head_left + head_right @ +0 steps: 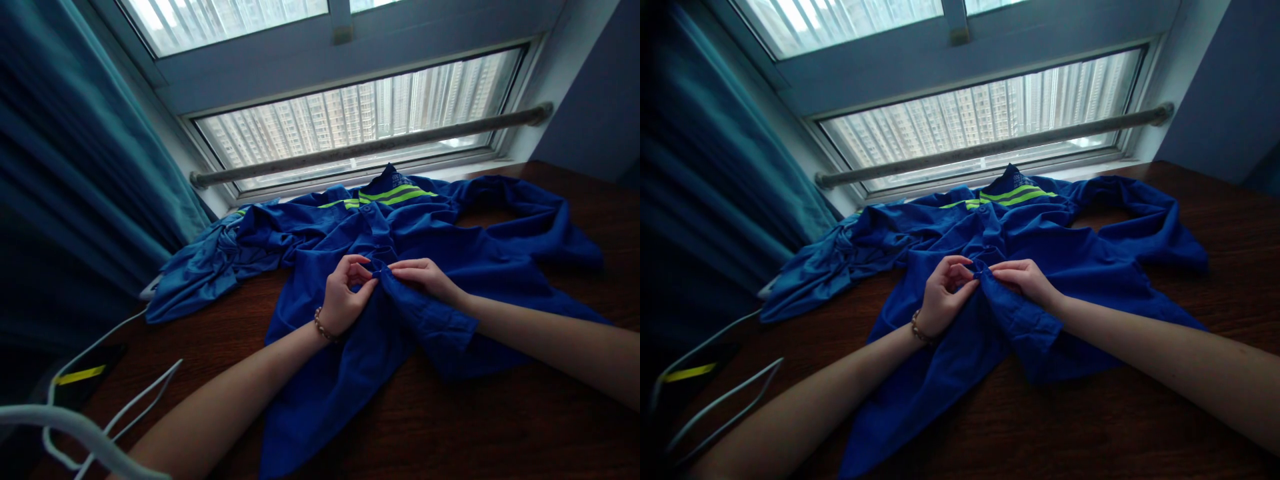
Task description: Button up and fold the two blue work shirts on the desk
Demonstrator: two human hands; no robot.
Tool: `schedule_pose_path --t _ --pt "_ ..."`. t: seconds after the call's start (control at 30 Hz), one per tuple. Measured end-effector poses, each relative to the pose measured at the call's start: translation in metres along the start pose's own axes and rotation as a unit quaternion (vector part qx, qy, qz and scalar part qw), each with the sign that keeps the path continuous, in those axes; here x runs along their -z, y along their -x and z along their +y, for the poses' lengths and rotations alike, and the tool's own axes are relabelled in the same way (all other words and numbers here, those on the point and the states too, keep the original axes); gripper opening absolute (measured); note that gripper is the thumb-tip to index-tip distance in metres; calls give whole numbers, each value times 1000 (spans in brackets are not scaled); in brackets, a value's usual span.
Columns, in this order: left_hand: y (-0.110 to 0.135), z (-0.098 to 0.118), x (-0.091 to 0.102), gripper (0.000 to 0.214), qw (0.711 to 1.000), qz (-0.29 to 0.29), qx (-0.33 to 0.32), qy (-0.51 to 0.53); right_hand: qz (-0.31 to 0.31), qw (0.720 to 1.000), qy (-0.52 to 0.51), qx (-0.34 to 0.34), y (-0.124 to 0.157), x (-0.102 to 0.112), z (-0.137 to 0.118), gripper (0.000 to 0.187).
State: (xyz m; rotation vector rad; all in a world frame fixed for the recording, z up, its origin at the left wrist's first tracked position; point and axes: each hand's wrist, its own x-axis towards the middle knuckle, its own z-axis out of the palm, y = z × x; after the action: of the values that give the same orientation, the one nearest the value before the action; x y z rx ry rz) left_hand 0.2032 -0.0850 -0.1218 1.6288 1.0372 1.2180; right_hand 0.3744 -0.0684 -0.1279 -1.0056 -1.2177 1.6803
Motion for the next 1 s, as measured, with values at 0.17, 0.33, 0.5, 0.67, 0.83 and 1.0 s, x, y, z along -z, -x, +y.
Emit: schedule_pose_path --t 0.17,0.33,0.5,0.67,0.83,1.0 --pt "-1 -7 0 31 999 -24 23 3 2 998 46 51 4 -5 6 24" --pt "-1 -10 -1 33 997 -56 40 25 13 983 145 112 10 -9 9 19" --pt "-1 -3 -1 35 986 -83 96 103 49 942 284 171 14 -11 9 9" --pt "-2 -6 -5 40 982 -83 127 117 80 865 442 225 13 -10 14 5" --pt "-3 -12 -6 35 969 -59 187 153 91 816 511 256 13 -11 17 4" --pt "-4 -12 -6 27 937 -22 269 223 95 821 504 251 14 -11 16 6"
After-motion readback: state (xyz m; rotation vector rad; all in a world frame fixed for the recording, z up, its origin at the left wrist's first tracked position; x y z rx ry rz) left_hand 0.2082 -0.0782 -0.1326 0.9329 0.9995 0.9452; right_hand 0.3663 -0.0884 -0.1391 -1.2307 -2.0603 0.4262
